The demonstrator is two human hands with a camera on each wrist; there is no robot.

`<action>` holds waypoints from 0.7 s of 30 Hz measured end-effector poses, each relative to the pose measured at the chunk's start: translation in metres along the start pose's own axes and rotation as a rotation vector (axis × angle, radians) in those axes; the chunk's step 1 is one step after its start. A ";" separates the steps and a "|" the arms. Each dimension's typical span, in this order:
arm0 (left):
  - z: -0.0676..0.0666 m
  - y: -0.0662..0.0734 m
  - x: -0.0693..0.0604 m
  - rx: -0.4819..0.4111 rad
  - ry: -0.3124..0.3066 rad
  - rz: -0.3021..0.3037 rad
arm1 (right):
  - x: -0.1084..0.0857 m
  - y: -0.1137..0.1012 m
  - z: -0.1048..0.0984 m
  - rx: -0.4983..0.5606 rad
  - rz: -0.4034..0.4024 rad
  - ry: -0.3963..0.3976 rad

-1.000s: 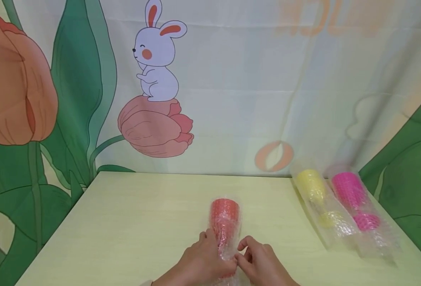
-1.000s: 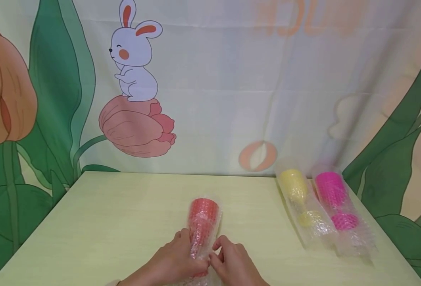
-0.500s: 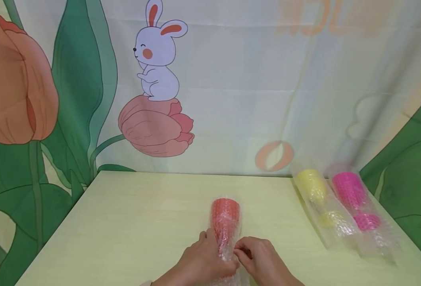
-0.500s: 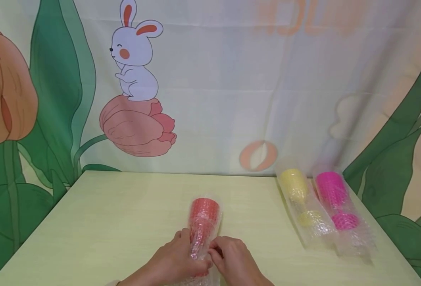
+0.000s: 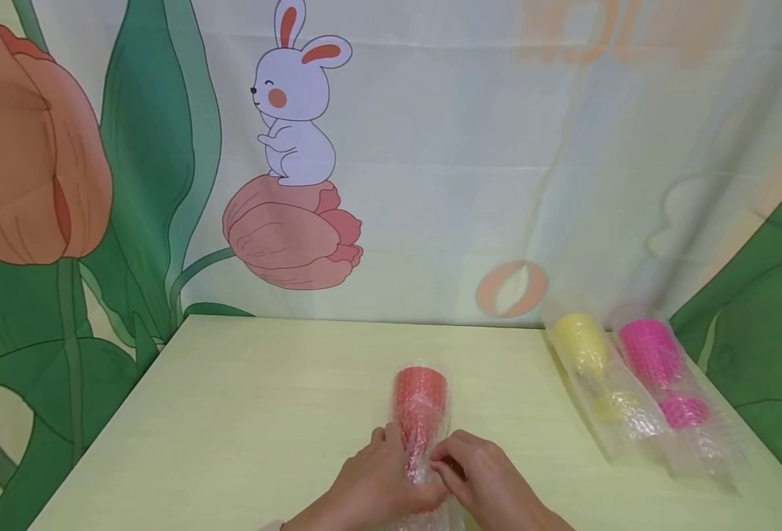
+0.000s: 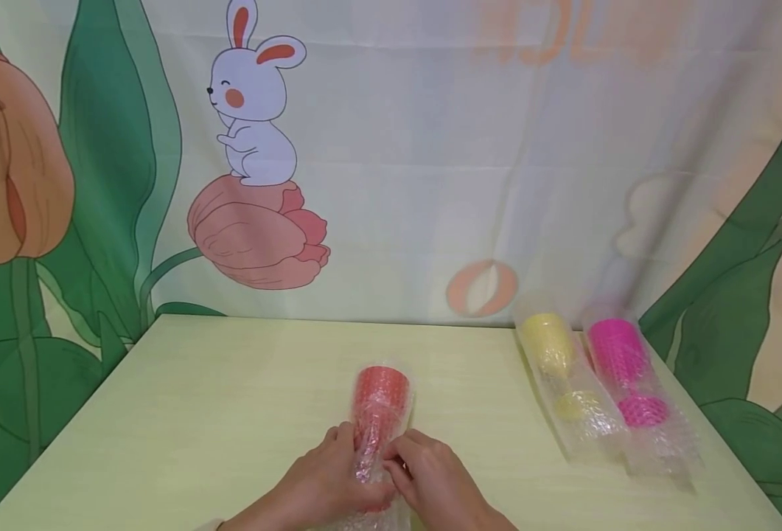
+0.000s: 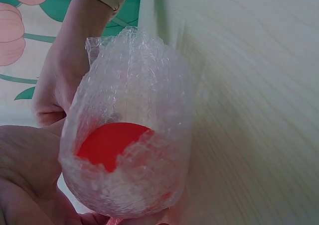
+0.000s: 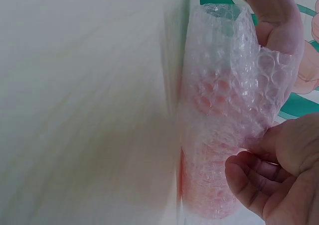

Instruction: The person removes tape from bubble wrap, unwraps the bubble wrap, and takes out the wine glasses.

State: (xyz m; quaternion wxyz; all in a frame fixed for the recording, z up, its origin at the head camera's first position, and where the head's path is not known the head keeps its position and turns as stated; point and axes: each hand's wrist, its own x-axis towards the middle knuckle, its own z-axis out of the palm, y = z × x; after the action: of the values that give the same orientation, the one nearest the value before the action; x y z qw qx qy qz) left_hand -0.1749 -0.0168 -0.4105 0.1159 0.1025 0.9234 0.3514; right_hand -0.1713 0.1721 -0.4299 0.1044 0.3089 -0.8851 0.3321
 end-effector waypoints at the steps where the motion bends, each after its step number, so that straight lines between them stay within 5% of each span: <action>1: 0.000 0.000 0.000 -0.002 0.000 0.001 | 0.000 0.000 0.000 -0.013 -0.010 0.000; 11: 0.000 -0.003 0.000 0.032 0.031 0.039 | 0.002 -0.002 0.000 0.072 0.078 -0.008; 21: 0.001 -0.001 -0.003 0.027 0.035 0.039 | 0.002 0.001 -0.004 -0.016 -0.072 -0.003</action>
State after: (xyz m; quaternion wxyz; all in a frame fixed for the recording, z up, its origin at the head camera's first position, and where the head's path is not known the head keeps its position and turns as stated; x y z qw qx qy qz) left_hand -0.1721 -0.0179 -0.4119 0.0916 0.1159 0.9277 0.3429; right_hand -0.1736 0.1743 -0.4265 0.1174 0.3402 -0.8763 0.3203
